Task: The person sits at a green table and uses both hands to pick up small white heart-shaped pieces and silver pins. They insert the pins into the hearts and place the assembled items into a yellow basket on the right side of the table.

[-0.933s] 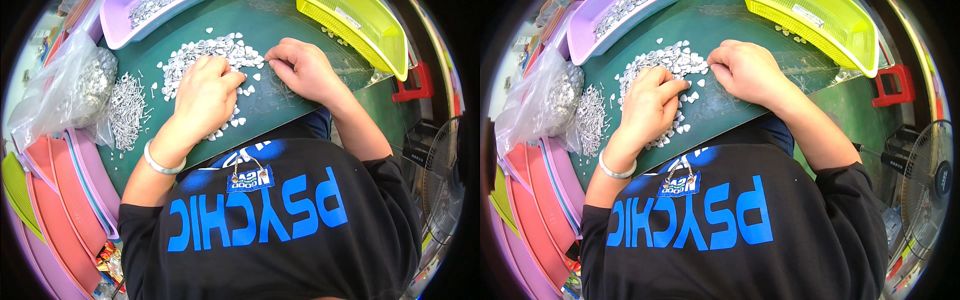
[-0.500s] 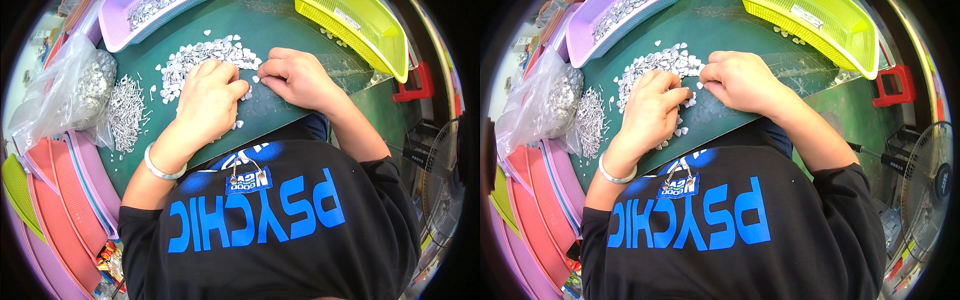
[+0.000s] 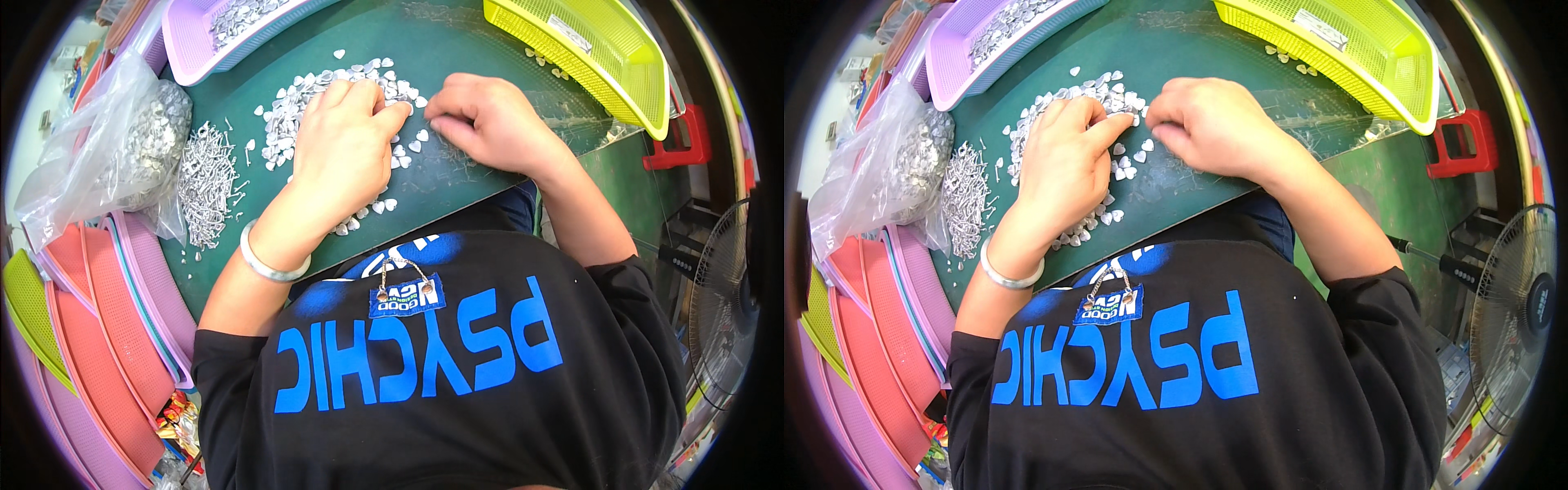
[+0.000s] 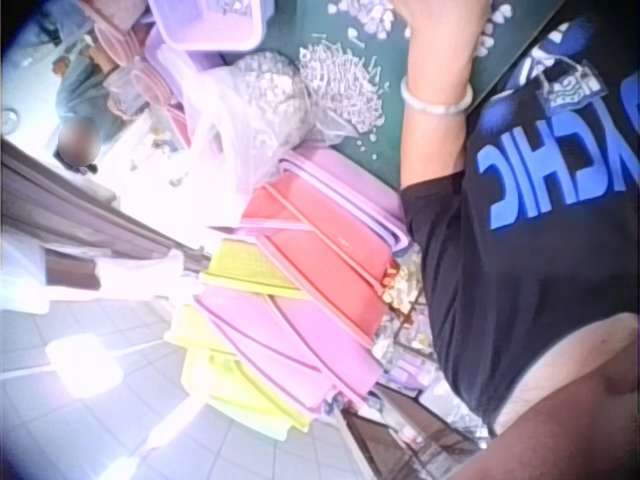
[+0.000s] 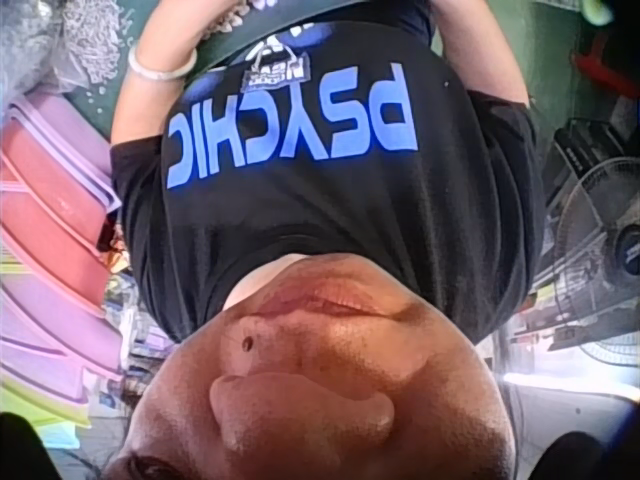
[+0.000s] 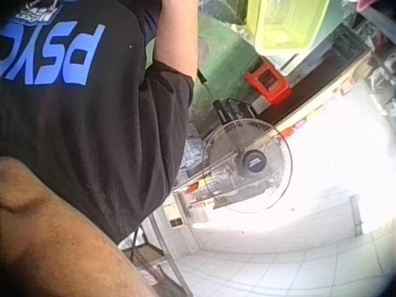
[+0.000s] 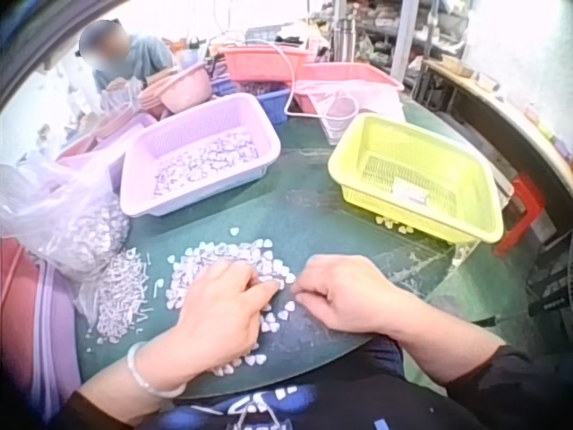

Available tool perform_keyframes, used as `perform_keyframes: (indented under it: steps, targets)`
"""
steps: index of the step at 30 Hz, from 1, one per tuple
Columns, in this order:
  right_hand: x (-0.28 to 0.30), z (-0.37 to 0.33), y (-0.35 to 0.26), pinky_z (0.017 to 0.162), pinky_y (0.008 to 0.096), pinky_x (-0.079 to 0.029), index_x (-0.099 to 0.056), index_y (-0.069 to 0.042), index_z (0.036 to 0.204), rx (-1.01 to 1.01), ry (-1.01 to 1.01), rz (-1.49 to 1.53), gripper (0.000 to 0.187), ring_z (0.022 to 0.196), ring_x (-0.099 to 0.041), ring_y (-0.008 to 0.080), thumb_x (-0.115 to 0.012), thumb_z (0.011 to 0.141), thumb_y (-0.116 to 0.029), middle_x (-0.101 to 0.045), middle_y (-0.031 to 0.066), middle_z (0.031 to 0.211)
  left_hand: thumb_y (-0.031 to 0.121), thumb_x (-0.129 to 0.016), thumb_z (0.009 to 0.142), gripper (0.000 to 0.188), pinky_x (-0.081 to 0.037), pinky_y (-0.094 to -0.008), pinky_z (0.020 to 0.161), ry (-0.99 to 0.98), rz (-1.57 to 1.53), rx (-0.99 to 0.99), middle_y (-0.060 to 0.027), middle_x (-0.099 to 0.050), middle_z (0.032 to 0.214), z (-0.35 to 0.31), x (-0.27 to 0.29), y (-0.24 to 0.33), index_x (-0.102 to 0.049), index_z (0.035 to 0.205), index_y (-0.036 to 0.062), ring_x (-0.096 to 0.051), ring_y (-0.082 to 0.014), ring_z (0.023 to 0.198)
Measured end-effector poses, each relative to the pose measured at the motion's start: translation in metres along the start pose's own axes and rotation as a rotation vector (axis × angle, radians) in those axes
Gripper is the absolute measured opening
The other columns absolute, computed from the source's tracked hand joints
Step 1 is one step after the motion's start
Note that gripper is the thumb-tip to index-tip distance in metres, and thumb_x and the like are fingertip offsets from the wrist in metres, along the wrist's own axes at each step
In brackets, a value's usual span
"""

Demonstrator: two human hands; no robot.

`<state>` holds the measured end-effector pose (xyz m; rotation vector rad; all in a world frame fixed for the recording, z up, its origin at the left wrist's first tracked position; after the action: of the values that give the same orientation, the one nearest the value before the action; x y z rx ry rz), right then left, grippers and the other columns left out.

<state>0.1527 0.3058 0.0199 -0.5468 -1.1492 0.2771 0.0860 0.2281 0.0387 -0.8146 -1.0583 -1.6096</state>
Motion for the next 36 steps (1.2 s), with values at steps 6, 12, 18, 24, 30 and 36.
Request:
perform_keyframes:
  steps: [6, 12, 18, 24, 30, 36]
  targets:
    - [-0.001, 0.009, 0.012, 0.075, 0.0396, -0.052, -0.069, -0.008, 0.091, -0.123, 0.022, -0.138, 0.013, 0.087, -0.064, 0.0299, -0.063, 0.083, -0.017, -0.065, 0.0089, 0.090, 0.000, -0.060, 0.072, 0.029, -0.044, -0.0386, 0.076, -0.049, 0.092, -0.026, -0.0062, -0.056, 0.086, 0.002, -0.005, 0.004, -0.073, 0.097, 0.0095, -0.053, -0.0264, 0.084]
    - [-0.007, 0.012, 0.012, 0.075, 0.0396, -0.052, -0.069, -0.008, 0.093, -0.093, 0.016, -0.151, 0.015, 0.087, -0.064, 0.0300, -0.063, 0.085, -0.019, -0.064, 0.0088, 0.088, 0.006, -0.064, 0.070, 0.024, -0.042, -0.0367, 0.078, -0.067, 0.119, -0.065, -0.0040, -0.055, 0.086, -0.003, -0.005, 0.010, -0.074, 0.092, 0.0123, -0.053, -0.0242, 0.088]
    - [-0.002, 0.013, 0.017, 0.070, 0.0369, -0.052, -0.067, -0.005, 0.089, -0.101, 0.107, -0.009, 0.012, 0.078, -0.064, 0.0253, -0.061, 0.087, -0.015, -0.062, 0.0090, 0.080, 0.004, -0.063, 0.070, 0.025, -0.043, -0.0367, 0.077, -0.071, 0.052, -0.061, -0.0047, -0.054, 0.085, -0.010, -0.001, 0.011, -0.074, 0.092, 0.0110, -0.053, -0.0246, 0.085]
    - [-0.011, 0.007, 0.062, 0.061, 0.0234, -0.048, -0.063, 0.000, 0.088, -0.526, 0.076, 1.277, 0.007, 0.070, -0.059, 0.0116, -0.058, 0.087, -0.006, -0.064, 0.0062, 0.081, -0.002, -0.062, 0.068, 0.025, -0.044, -0.0367, 0.074, -0.073, -0.085, -0.048, -0.0064, -0.054, 0.082, -0.016, 0.003, 0.008, -0.072, 0.088, 0.0081, -0.053, -0.0255, 0.081]
    - [-0.020, 0.011, 0.049, 0.056, 0.0204, -0.044, -0.062, 0.002, 0.092, -0.497, 0.026, 1.255, 0.015, 0.065, -0.054, 0.0107, -0.055, 0.079, 0.003, -0.061, 0.0065, 0.087, -0.005, -0.060, 0.069, 0.025, -0.045, -0.0364, 0.073, -0.015, -0.079, 0.011, -0.0072, -0.056, 0.083, -0.015, 0.007, 0.001, -0.071, 0.088, 0.0061, -0.053, -0.0267, 0.079]
    - [-0.029, 0.016, 0.047, 0.060, 0.0204, -0.042, -0.063, 0.000, 0.094, -0.459, -0.160, 1.098, 0.012, 0.068, -0.052, 0.0069, -0.060, 0.082, -0.002, -0.060, 0.0018, 0.086, -0.005, -0.059, 0.071, 0.024, -0.045, -0.0365, 0.073, 0.013, -0.063, 0.029, -0.0077, -0.057, 0.083, -0.014, 0.008, -0.003, -0.070, 0.090, 0.0051, -0.053, -0.0272, 0.078]
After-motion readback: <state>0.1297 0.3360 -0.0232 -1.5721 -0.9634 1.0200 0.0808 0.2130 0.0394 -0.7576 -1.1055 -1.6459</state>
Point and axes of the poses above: each hand's wrist, its own z-axis towards the middle knuckle, its own x-axis out of the back of the hand, y = z × x, the point moved 10 cm from there along z, towards the middle knuckle
